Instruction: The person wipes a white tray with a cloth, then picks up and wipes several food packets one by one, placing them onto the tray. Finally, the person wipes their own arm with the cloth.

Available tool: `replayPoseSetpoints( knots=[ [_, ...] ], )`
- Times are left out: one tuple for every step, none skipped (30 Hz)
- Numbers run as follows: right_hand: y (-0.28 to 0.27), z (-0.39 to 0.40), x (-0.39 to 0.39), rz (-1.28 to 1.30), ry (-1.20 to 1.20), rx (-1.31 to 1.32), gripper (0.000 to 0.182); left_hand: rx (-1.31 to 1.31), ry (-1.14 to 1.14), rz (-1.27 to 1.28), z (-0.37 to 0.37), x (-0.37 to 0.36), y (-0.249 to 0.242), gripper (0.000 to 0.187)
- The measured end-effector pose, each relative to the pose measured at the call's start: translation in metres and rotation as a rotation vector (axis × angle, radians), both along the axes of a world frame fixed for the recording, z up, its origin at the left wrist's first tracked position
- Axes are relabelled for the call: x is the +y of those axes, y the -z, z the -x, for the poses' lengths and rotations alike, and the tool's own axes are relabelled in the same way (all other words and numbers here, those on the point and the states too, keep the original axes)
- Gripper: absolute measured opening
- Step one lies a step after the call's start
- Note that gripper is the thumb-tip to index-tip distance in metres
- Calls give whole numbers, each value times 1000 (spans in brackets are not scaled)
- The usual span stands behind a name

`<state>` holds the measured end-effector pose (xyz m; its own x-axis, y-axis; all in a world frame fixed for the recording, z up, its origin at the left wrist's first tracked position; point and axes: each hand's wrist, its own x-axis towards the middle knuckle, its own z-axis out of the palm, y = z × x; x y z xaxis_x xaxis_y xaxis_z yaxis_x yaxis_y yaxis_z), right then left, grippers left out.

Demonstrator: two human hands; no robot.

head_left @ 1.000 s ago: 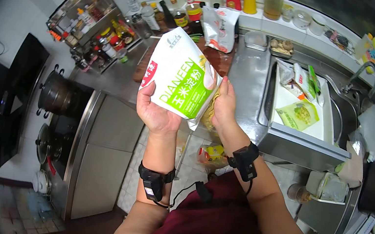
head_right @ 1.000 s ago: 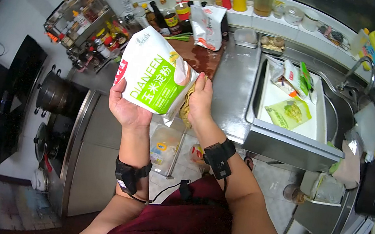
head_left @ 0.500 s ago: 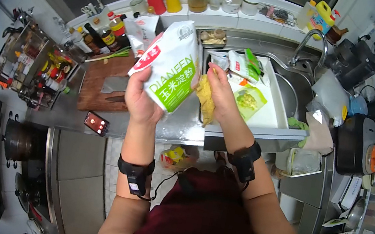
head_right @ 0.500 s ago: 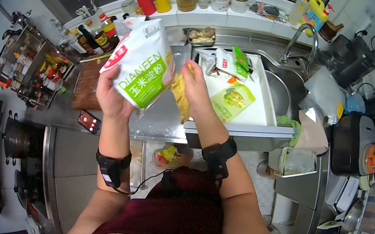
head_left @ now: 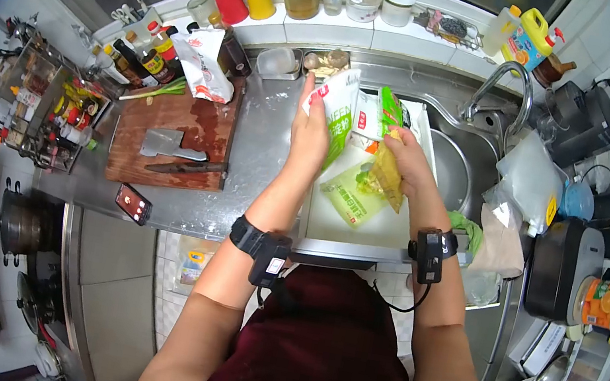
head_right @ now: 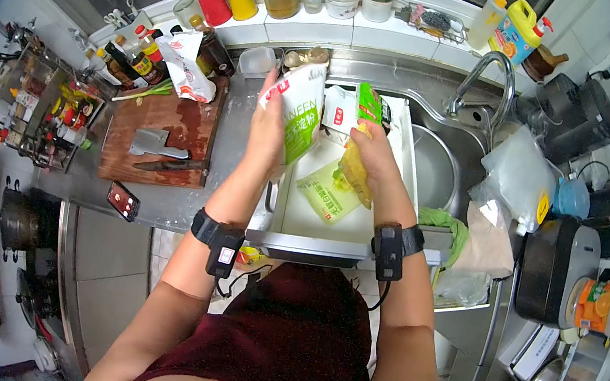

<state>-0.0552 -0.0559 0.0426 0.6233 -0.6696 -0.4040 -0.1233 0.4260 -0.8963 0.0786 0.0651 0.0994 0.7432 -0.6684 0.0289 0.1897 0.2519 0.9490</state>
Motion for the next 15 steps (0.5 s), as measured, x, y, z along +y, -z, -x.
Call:
replayPoseSetpoints(
  knots=[
    [4,-3,-4,1,-18,35,35,9,-37,0,3,-5,6,49],
    [9,-7,-6,2,-40,72,34,18,-78,0,4,-9,15,48],
    [14,-12,-8,3,-63,107,33,27,-120,-1,5,-14,24,48],
    [26,-18,-12,-27,-134,67,31,-14,-211,-36,4,-21,31,45],
    [39,-23,-15,-27,-149,68,31,55,-230,-17,6,-24,39,45],
    [43,-30,-12,-28,-166,69,30,124,-250,3,10,-26,44,44],
    [46,-36,-11,-27,-183,69,30,191,-270,26,13,-28,49,44],
    [48,-39,-10,-42,-196,82,29,256,-324,59,13,-29,60,41],
    [49,-41,-9,-40,-215,104,29,367,-363,26,13,-28,68,41],
    [50,-43,-9,-39,-233,125,29,477,-400,-8,13,-26,76,40],
    [51,-43,-7,-39,-250,146,30,588,-438,-40,12,-23,83,40],
    [54,-43,-6,13,-283,184,30,634,-499,-104,10,-21,89,37],
    [57,-43,-6,65,-315,220,30,672,-463,-112,6,-17,93,37],
    [60,-43,-6,119,-347,254,31,708,-426,-120,2,-11,97,38],
    [62,-44,-6,98,-366,243,31,744,-389,-126,-1,-7,100,38]
  ],
)
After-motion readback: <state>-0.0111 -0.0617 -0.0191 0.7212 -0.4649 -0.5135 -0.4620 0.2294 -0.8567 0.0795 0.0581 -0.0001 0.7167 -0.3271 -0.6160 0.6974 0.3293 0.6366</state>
